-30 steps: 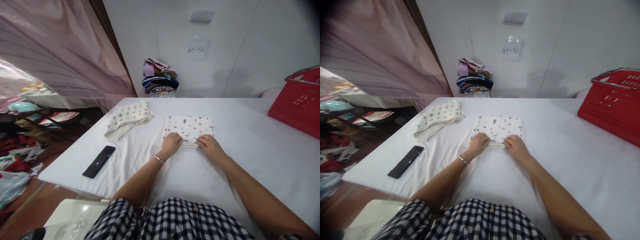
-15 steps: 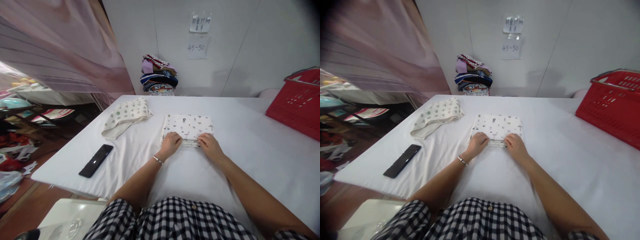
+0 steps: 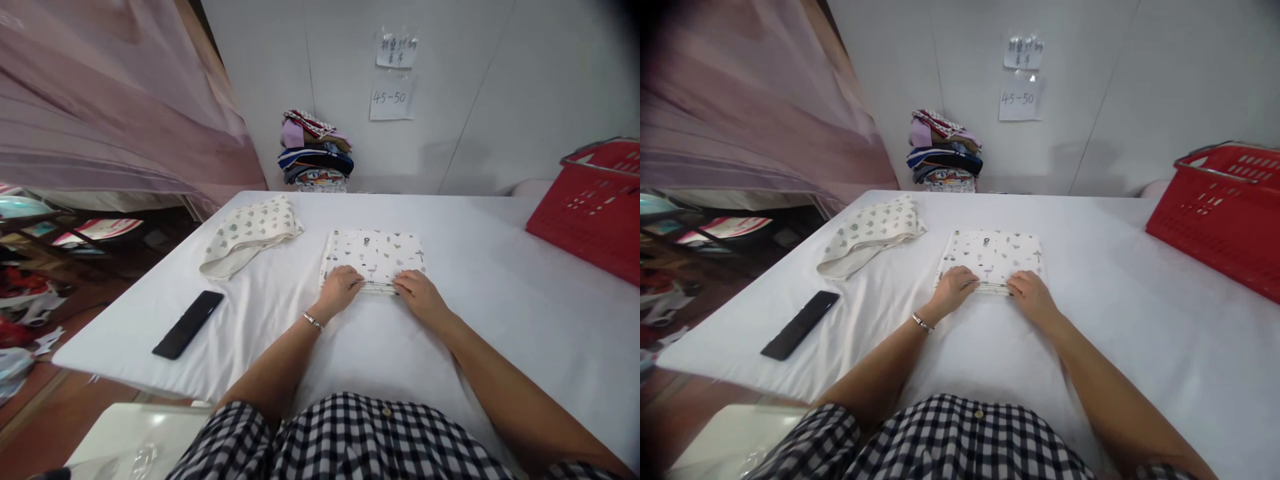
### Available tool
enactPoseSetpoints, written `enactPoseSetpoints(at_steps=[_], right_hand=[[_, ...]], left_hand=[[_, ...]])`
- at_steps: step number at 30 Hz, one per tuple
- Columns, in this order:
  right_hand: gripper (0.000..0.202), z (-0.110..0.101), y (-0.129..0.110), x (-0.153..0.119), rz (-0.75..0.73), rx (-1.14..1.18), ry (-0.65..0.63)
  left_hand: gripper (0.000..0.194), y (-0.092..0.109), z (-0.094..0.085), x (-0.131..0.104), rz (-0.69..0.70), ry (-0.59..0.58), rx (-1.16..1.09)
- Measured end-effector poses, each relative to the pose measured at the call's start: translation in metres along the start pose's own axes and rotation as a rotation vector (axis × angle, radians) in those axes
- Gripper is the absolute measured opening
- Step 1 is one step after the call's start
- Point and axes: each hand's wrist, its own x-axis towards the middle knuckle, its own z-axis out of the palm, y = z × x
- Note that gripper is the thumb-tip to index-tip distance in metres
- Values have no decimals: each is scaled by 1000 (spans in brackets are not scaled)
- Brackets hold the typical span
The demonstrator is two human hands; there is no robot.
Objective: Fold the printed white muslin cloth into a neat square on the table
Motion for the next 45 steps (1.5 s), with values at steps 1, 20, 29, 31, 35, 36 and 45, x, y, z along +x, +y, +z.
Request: enactPoseSetpoints(at_steps=[1, 20, 29, 31, 35, 36, 45], right_hand=[[25, 0, 0, 0, 5, 6, 1], [20, 2, -8, 5, -24, -83, 32], [25, 0, -12, 7, -73, -112, 65], [27, -1, -12, 7, -103, -121, 49], [28, -2, -12, 6, -132, -139, 36], [28, -2, -11, 6, -132, -141, 32], [28, -5, -8, 4, -93, -76, -57]], left_hand=[[11, 1, -1, 1, -8, -7, 1], [20, 14, -3, 3, -101, 16, -6], [18, 12, -2, 0, -39, 7, 53], [19, 11, -2, -2, -7, 5, 75], [23, 9, -1, -3, 39, 5, 101], [24, 8, -1, -3, 50, 1, 102], [14, 1, -4, -5, 85, -12, 80]])
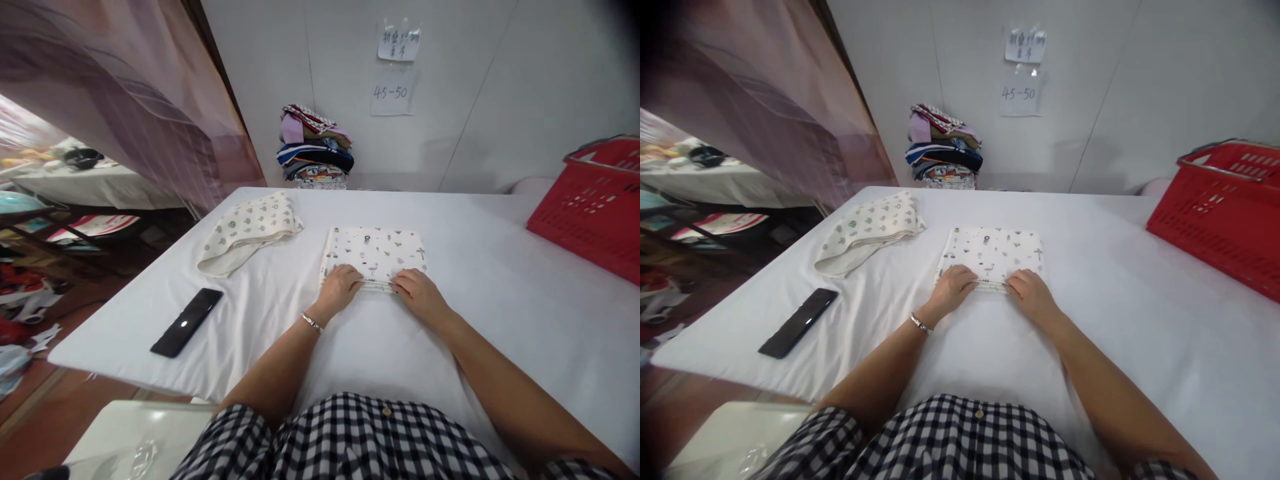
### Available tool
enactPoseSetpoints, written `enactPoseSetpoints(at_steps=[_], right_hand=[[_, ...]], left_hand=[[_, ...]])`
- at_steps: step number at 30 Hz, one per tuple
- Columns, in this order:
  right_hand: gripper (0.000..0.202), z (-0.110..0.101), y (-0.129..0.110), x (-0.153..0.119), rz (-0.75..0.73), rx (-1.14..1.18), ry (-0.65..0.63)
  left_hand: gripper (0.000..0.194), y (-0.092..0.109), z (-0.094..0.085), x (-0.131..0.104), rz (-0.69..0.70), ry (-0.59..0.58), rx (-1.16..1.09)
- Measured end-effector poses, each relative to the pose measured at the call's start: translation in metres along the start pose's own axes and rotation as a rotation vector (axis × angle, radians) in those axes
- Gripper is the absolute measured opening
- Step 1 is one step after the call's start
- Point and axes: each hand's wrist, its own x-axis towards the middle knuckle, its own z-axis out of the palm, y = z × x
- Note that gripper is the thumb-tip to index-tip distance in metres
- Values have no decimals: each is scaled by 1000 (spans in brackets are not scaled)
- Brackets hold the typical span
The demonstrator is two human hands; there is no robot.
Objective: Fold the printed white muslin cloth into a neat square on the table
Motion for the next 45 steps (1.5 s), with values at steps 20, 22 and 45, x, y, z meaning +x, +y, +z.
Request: enactPoseSetpoints(at_steps=[20, 22, 45], right_hand=[[27, 7, 3, -1, -26, -55, 83], [28, 6, 2, 0, -48, -55, 68], [26, 12, -2, 3, -53, -113, 111]], left_hand=[[23, 6, -2, 4, -43, -28, 66], [23, 6, -2, 4, -53, -34, 71], [17, -2, 3, 0, -27, -6, 21]])
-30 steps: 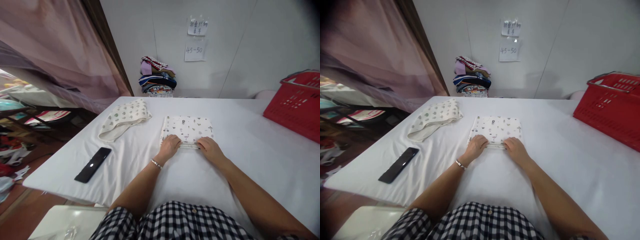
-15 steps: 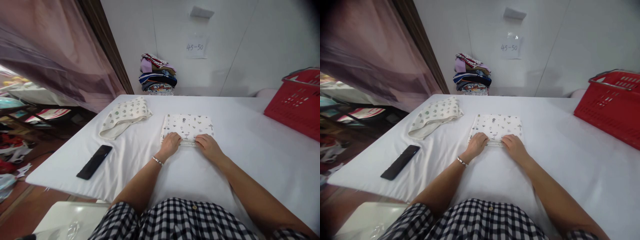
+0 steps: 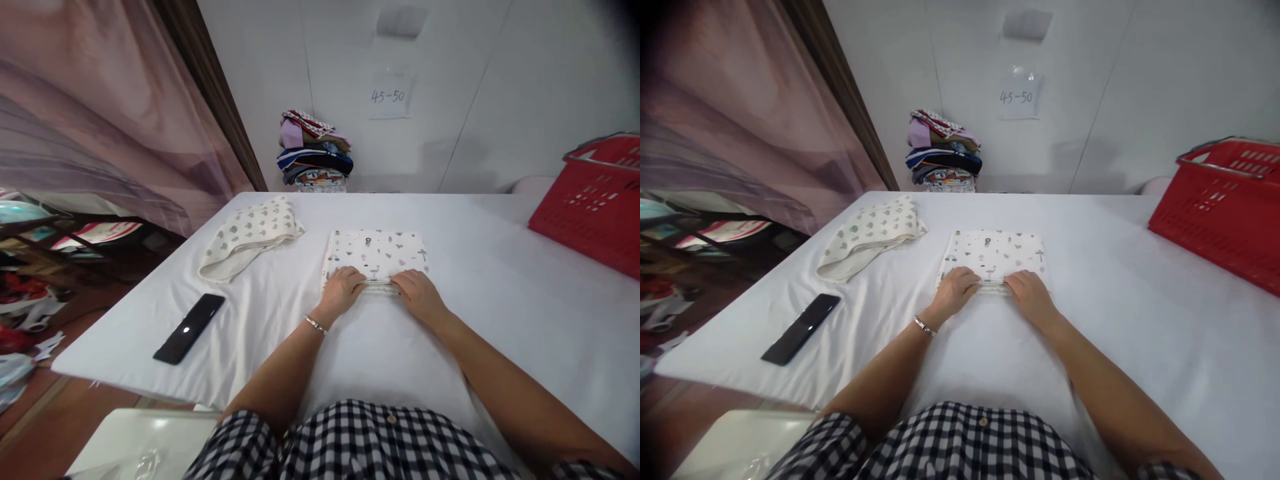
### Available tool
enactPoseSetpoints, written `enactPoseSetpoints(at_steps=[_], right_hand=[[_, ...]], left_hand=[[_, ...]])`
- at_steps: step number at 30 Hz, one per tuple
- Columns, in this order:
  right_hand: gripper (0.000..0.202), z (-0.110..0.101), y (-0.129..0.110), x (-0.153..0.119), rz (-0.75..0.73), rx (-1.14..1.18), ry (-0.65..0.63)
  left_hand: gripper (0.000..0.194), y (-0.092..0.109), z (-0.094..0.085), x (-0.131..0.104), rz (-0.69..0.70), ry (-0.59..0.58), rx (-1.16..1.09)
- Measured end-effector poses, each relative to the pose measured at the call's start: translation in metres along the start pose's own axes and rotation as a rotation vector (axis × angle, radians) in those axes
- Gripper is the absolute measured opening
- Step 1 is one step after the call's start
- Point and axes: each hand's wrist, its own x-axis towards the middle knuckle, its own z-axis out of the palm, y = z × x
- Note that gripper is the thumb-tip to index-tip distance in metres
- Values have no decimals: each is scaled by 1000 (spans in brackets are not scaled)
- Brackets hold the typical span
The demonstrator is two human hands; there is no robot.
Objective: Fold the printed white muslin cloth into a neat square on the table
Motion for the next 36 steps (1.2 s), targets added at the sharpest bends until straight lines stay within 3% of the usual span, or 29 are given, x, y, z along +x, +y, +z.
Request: enactPoseSetpoints(at_steps=[7, 17, 24, 36], right_hand=[[29, 2, 3, -5, -16, 0, -8], [30, -1, 1, -5, -17, 24, -80], [24, 1, 0, -6, -51, 23, -71], [32, 7, -6, -9, -35, -35, -70]], left_hand=[[23, 2, -2, -1, 41, 15, -8], [20, 3, -5, -3, 64, -56, 20], [18, -1, -3, -7, 117, -11, 21], [17, -3, 1, -14, 147, 56, 151]])
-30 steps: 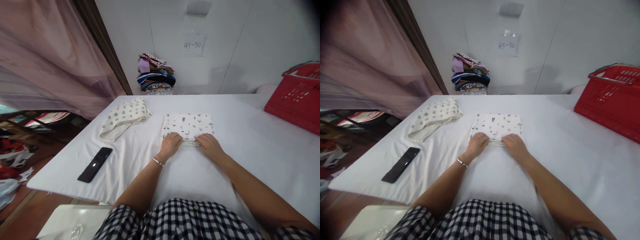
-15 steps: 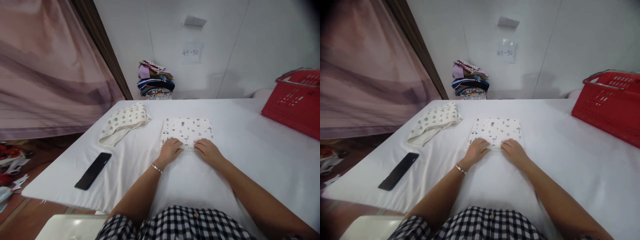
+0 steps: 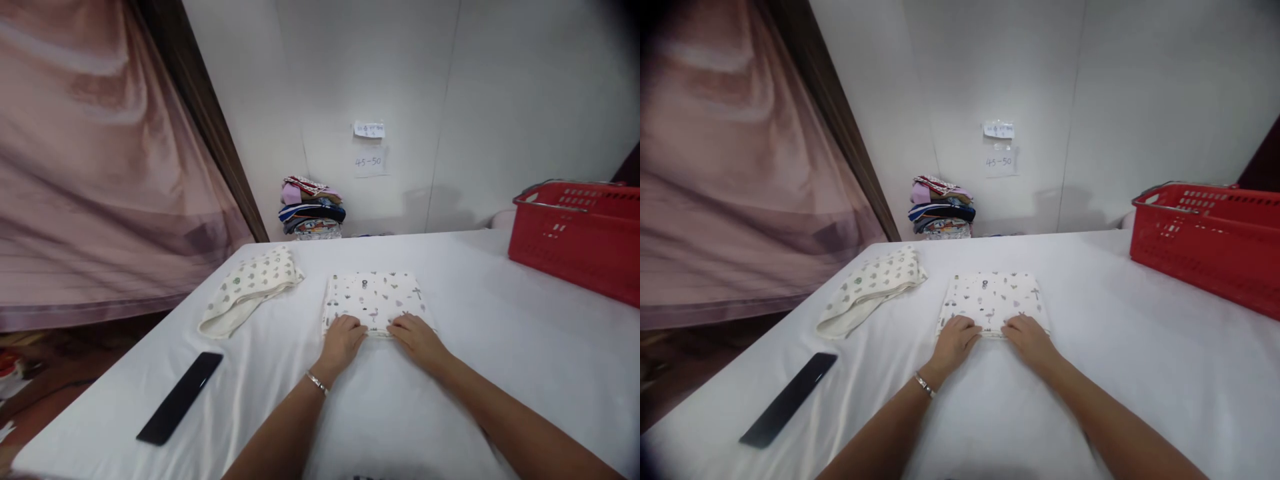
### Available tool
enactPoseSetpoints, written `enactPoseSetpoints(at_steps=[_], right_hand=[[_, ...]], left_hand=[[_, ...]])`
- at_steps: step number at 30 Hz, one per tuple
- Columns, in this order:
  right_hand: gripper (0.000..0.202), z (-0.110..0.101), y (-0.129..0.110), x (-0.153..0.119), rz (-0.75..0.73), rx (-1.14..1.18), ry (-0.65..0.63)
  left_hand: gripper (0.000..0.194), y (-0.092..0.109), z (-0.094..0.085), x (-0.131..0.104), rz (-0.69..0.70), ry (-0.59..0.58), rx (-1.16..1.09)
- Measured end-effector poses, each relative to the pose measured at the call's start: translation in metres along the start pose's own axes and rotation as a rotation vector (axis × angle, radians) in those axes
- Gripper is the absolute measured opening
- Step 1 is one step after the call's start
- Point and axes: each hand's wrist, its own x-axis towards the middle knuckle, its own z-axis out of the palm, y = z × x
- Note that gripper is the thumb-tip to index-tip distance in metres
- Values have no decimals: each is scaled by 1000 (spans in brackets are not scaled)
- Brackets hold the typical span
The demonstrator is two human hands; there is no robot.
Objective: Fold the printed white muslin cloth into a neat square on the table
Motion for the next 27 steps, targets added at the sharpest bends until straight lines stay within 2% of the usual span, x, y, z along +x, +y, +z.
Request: enactPoseSetpoints(at_steps=[4, 8, 10, 12, 15, 18, 20, 23, 27], right_hand=[[32, -10, 2, 4, 44, 81, -74], [34, -20, -2, 24, 78, 172, -126], [38, -11, -8, 32, 44, 161, -122], [42, 8, -14, 31, -24, 99, -123], [47, 42, -19, 18, -115, -31, -116], [49, 63, -18, 3, -153, -102, -72], [50, 67, -17, -3, -162, -112, -65], [55, 66, -12, -4, -160, -100, -98], [57, 53, -1, 11, -110, -5, -204]], left_hand=[[19, -1, -8, -3, -18, -23, 5], [28, 1, -18, 4, -148, -67, 20], [28, 4, -22, 12, -257, -84, 31], [24, 5, -24, 21, -346, -82, 54], [22, 1, -22, 26, -346, -47, 119], [33, -6, -17, 20, -410, -66, 171], [36, -9, -12, 13, -476, -94, 176], [37, -12, -8, 5, -490, -104, 170], [39, -14, -11, 13, -520, -187, 127]])
